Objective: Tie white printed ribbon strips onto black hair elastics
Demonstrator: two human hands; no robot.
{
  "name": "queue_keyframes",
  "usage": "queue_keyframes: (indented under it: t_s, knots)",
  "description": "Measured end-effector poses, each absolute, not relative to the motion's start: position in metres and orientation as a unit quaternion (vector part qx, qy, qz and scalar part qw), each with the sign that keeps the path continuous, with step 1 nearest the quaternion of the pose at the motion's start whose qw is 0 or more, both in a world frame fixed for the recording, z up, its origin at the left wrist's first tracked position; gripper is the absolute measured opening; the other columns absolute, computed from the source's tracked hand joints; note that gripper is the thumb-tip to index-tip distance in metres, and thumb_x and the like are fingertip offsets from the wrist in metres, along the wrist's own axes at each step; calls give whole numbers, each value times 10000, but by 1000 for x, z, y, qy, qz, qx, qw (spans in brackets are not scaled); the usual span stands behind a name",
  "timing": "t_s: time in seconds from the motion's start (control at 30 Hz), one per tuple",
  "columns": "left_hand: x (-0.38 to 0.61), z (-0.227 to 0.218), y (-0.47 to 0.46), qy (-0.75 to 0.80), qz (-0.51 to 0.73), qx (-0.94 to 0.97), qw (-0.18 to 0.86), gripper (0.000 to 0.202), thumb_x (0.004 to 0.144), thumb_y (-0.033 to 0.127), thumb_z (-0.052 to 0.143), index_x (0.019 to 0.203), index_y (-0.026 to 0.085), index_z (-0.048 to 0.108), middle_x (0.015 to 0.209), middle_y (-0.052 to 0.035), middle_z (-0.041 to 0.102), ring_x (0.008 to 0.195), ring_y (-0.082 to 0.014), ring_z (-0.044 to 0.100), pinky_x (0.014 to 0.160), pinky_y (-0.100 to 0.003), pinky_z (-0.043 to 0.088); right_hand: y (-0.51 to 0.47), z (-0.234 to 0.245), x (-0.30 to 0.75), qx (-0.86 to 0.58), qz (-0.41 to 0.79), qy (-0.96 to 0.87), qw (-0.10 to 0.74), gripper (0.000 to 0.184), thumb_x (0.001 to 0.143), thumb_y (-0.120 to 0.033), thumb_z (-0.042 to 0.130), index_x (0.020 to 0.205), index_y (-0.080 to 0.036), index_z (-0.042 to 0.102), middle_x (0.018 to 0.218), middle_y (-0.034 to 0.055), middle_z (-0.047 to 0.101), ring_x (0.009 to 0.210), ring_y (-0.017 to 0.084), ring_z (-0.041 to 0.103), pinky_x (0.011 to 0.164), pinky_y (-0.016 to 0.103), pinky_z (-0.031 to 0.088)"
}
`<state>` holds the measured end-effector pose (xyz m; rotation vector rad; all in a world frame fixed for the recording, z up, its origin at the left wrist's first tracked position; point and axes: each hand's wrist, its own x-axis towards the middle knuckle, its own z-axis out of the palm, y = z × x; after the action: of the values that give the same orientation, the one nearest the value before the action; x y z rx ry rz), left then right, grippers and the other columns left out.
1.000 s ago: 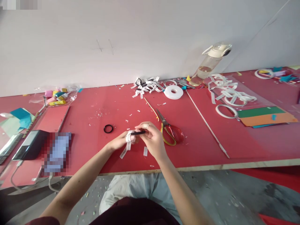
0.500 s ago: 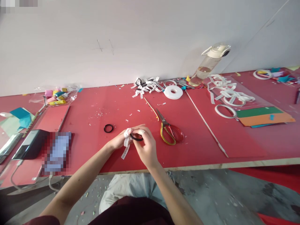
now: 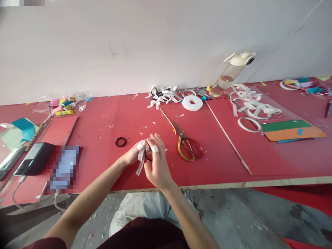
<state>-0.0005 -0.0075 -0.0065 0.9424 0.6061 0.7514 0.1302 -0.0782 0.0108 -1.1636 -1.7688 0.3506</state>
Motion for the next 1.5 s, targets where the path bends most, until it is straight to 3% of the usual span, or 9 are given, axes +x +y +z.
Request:
queue_keyframes:
  t_s: [0.1,0.23,0.37,0.47,0.67,0.9,1.0,1.27,1.5]
  knots:
    - [0,1,-7,258,354,416,797,768,808,663,639,1350,121,590,608,44,428,581,-98,358,564,-236,287,-81,4,126,-506,90,-719,468,659,918,-121,503,1527,-216,270,1546,169,314,1498,314,263,1141,568,412]
    - [0,8,-5,247,373,378,811,808,822,644,625,1423,113,523,611,53,378,573,-100,317,574,-241,290,-90,-1,122,-508,-7,-698,505,416,891,-121,617,1288,-229,555,1259,131,579,1277,285,521,1028,505,500]
    - [1,7,-5,251,400,355,807,807,846,659,584,1404,77,537,586,56,344,553,-98,290,536,-222,282,-97,-2,115,-494,84,-717,484,144,933,-150,582,1045,-202,656,894,67,686,809,168,657,762,312,560]
    - [0,6,-6,251,402,341,812,813,836,670,591,1409,96,527,606,47,371,545,-92,303,486,-196,272,-98,-3,108,-546,188,-681,451,168,974,-280,557,1049,-183,672,813,53,709,630,125,636,574,230,500]
    - [0,7,-7,229,393,314,834,808,833,661,599,1451,158,461,654,59,401,451,-51,209,375,-177,212,-93,-2,100,-591,242,-628,445,274,957,-429,579,1010,-174,666,801,47,714,638,121,651,549,203,464]
    - [4,5,-10,269,434,337,791,828,788,663,647,1417,142,507,727,24,484,519,-65,338,435,-186,296,-82,-6,101,-583,62,-673,451,198,956,-341,593,1009,-162,659,717,36,692,609,125,632,600,224,446]
    - [6,1,-12,268,452,372,765,789,801,627,660,1393,119,541,765,5,512,579,-72,381,492,-196,309,-79,-5,104,-579,51,-673,458,161,960,-317,586,951,-168,648,735,37,700,581,114,611,584,220,437]
    - [4,-2,-11,268,454,434,730,722,829,628,616,1366,148,572,717,22,468,576,-88,348,522,-225,283,-80,1,105,-577,156,-618,511,211,939,-360,615,1033,-172,627,696,8,653,531,84,559,541,190,449]
    - [1,-1,-12,289,451,470,702,755,787,653,654,1374,187,561,797,5,473,581,-82,320,502,-220,251,-82,5,103,-541,336,-564,526,263,955,-401,557,815,-183,605,674,12,644,572,109,579,576,212,480]
